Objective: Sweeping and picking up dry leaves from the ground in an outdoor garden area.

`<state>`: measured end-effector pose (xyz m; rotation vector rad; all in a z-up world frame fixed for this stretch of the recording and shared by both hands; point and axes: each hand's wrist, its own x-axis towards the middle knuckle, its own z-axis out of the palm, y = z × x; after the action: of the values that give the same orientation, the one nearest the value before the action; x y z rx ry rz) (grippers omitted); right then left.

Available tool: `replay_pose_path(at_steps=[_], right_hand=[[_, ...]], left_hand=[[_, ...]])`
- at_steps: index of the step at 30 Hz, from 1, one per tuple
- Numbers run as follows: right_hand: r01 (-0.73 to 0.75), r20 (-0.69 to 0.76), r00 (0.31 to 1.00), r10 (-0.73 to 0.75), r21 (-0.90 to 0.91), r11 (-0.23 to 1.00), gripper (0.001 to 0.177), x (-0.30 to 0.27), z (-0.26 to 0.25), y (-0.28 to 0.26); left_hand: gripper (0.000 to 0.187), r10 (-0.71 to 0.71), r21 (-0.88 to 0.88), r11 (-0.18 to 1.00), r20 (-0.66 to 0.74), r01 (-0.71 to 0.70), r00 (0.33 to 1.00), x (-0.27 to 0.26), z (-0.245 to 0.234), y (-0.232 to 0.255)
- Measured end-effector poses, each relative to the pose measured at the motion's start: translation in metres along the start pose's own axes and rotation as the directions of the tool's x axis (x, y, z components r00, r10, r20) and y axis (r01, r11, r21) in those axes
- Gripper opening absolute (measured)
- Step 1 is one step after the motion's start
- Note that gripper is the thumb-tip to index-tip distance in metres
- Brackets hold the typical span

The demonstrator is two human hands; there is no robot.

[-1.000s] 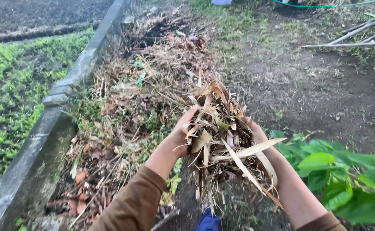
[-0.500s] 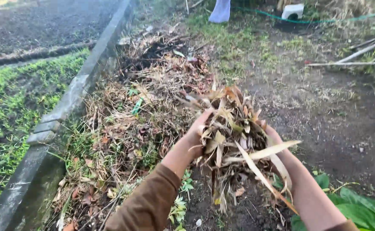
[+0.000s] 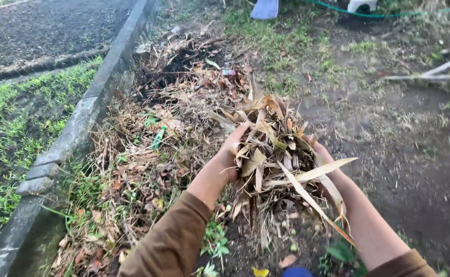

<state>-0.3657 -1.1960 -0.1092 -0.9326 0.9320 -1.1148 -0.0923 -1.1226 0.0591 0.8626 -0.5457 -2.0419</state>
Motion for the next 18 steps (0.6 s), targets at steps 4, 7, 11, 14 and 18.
replay_pose_path(at_steps=[4,7,11,14,18], right_hand=[[-0.079,0.101,0.992,0.069,0.095,0.992,0.052,0.077,-0.017,-0.024],[-0.110,0.130,0.987,0.099,0.083,0.990,0.051,0.143,-0.033,-0.031],[-0.042,0.164,0.985,0.051,-0.055,0.998,0.053,0.193,-0.029,-0.048],[0.072,0.191,0.981,-0.032,-0.209,0.975,0.054,0.268,-0.035,-0.037],[0.106,0.212,0.976,-0.043,-0.298,0.949,0.055,0.347,-0.012,-0.033]], left_hand=[[0.040,0.071,0.024,0.997,-0.113,-0.069,0.991,0.043,0.015,0.034],[0.038,0.162,-0.022,0.986,-0.081,-0.164,0.984,0.078,0.013,0.056],[0.039,0.178,-0.044,0.982,-0.144,-0.186,0.973,0.102,0.018,0.086],[0.043,0.124,-0.033,0.990,-0.268,-0.138,0.955,0.124,0.013,0.116],[0.044,0.164,-0.063,0.982,-0.188,-0.179,0.968,0.184,-0.034,0.160]])
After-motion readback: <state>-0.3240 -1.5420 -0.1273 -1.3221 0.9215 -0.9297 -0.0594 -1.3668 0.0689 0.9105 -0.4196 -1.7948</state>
